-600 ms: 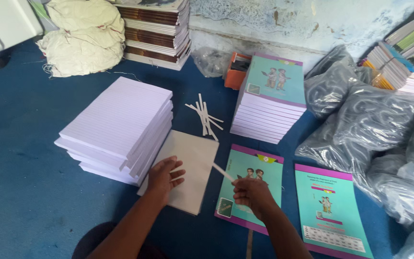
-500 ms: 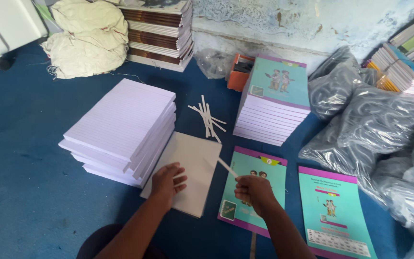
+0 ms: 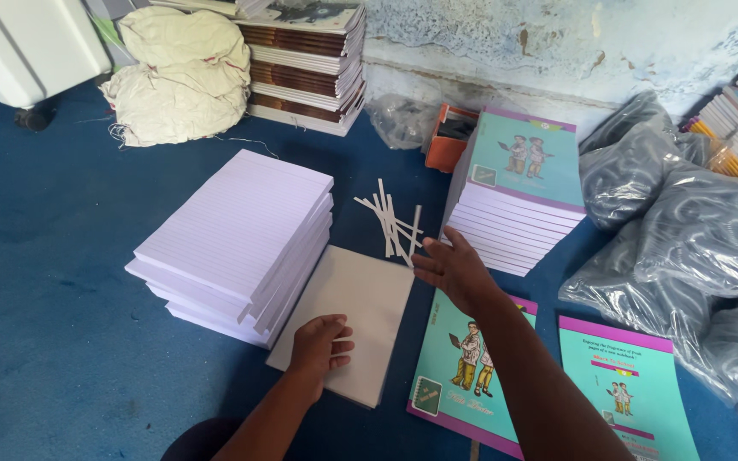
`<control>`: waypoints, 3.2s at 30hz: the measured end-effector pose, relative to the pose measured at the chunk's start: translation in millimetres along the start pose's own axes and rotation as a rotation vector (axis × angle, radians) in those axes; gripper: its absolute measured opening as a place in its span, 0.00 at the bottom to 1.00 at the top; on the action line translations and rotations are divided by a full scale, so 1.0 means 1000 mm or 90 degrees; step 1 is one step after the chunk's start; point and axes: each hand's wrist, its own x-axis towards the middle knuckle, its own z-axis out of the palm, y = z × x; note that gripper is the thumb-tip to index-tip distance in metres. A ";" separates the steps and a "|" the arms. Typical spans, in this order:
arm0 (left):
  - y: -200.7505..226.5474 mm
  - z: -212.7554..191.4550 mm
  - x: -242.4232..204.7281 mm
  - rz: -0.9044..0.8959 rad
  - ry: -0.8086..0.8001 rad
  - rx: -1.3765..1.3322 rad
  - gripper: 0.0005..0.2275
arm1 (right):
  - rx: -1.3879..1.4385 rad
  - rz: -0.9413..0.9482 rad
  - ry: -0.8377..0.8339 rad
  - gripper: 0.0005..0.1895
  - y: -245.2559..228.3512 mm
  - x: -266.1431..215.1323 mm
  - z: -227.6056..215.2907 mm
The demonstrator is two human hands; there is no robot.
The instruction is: The person assembles notebooks by inserting stacks of lined paper into printed covers. They repeatedly pick up a paper stack, open a cover, insert the paper, close the cover, and place the completed notebook onto a growing stack.
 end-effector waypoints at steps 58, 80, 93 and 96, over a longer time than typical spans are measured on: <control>0.185 -0.019 -0.040 0.349 0.263 1.118 0.16 | -0.263 0.084 0.079 0.23 0.161 -0.089 -0.123; 0.212 -0.032 -0.047 0.423 0.121 1.147 0.09 | -0.289 -0.068 -0.045 0.24 0.094 -0.058 -0.001; 0.204 -0.048 -0.032 0.533 0.142 1.052 0.07 | 0.046 -0.121 -0.159 0.26 0.037 0.016 0.158; 0.205 -0.049 -0.032 0.545 0.141 1.039 0.07 | 0.057 -0.086 -0.150 0.29 0.039 0.028 0.175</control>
